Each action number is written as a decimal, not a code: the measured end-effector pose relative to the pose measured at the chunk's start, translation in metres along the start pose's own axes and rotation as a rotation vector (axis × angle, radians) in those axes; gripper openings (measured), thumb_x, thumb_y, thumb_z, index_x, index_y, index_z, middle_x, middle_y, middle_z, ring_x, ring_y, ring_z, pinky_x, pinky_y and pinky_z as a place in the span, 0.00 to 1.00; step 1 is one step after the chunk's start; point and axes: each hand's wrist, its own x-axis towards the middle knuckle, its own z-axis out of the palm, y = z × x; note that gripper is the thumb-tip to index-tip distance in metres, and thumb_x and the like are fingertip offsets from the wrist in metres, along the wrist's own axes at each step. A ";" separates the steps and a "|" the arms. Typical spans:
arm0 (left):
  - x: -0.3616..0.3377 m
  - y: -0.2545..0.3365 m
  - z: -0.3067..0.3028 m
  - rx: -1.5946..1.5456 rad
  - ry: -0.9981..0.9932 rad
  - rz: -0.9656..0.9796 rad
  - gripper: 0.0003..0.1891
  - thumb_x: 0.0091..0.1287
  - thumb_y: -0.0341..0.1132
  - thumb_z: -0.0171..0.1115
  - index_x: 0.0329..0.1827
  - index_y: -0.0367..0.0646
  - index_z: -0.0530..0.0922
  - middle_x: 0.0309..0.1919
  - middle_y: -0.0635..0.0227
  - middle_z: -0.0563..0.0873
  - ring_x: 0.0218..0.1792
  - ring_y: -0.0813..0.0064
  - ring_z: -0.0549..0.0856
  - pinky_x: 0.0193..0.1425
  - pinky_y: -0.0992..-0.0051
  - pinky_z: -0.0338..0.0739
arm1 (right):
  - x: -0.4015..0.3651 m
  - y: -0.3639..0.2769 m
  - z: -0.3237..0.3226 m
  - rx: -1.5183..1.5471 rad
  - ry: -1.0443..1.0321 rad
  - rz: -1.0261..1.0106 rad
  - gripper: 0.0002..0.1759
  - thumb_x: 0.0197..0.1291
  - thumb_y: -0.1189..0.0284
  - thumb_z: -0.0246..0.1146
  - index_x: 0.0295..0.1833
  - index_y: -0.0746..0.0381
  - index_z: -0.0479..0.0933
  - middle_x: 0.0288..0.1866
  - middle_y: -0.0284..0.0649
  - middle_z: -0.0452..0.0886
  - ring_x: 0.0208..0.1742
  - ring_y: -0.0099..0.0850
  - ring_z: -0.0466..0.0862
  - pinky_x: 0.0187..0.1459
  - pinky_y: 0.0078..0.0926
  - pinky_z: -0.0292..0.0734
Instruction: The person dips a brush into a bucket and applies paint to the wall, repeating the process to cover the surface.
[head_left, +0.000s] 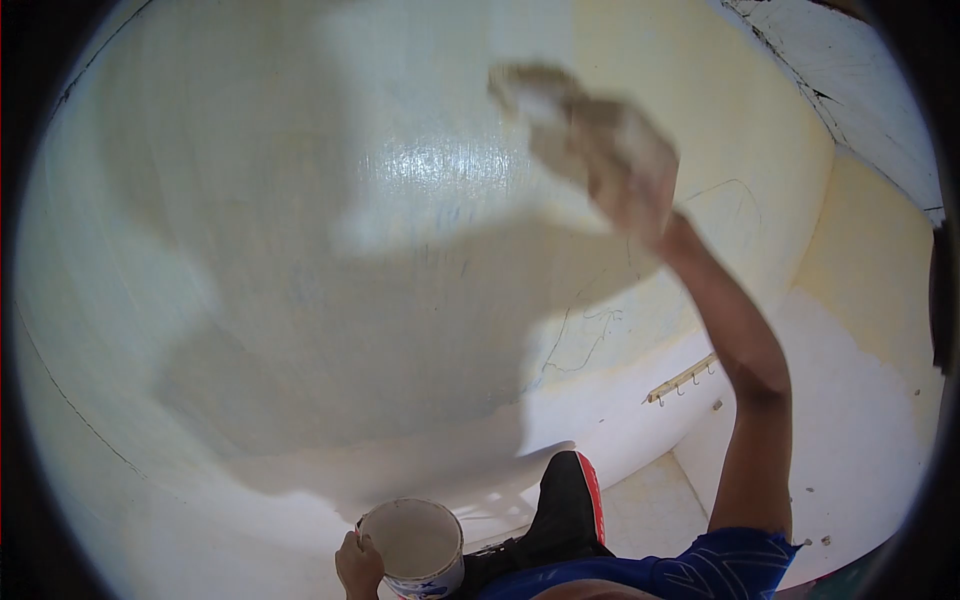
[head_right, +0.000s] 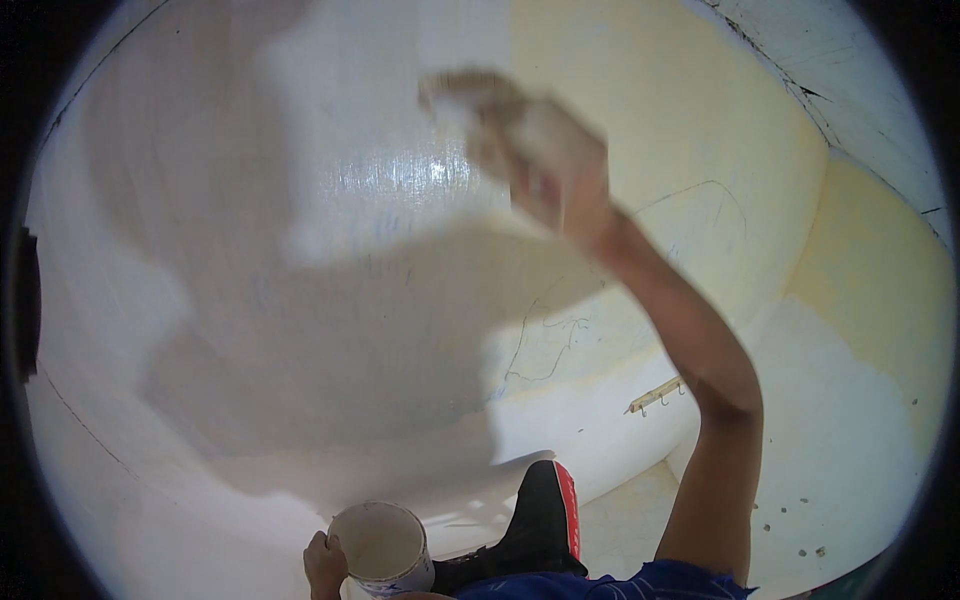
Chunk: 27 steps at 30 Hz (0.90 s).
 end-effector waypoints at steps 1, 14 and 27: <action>0.000 -0.001 -0.001 0.003 -0.001 0.000 0.18 0.73 0.42 0.57 0.34 0.33 0.77 0.32 0.36 0.84 0.38 0.30 0.83 0.44 0.40 0.75 | -0.033 -0.012 0.006 0.125 -0.011 0.048 0.10 0.68 0.73 0.62 0.51 0.60 0.85 0.53 0.44 0.87 0.50 0.46 0.88 0.51 0.38 0.85; -0.004 0.009 -0.006 0.067 -0.004 -0.008 0.13 0.72 0.39 0.58 0.36 0.35 0.78 0.31 0.39 0.86 0.37 0.33 0.85 0.43 0.43 0.77 | 0.074 0.018 -0.020 -0.075 -0.201 0.433 0.10 0.65 0.75 0.67 0.50 0.63 0.83 0.44 0.46 0.87 0.44 0.38 0.87 0.47 0.31 0.79; -0.001 0.010 -0.008 0.040 -0.020 -0.028 0.15 0.73 0.39 0.58 0.35 0.34 0.78 0.31 0.38 0.85 0.36 0.32 0.85 0.42 0.42 0.76 | 0.031 -0.014 0.004 -0.093 0.074 -0.181 0.18 0.70 0.64 0.65 0.54 0.69 0.83 0.46 0.46 0.88 0.31 0.34 0.85 0.33 0.33 0.80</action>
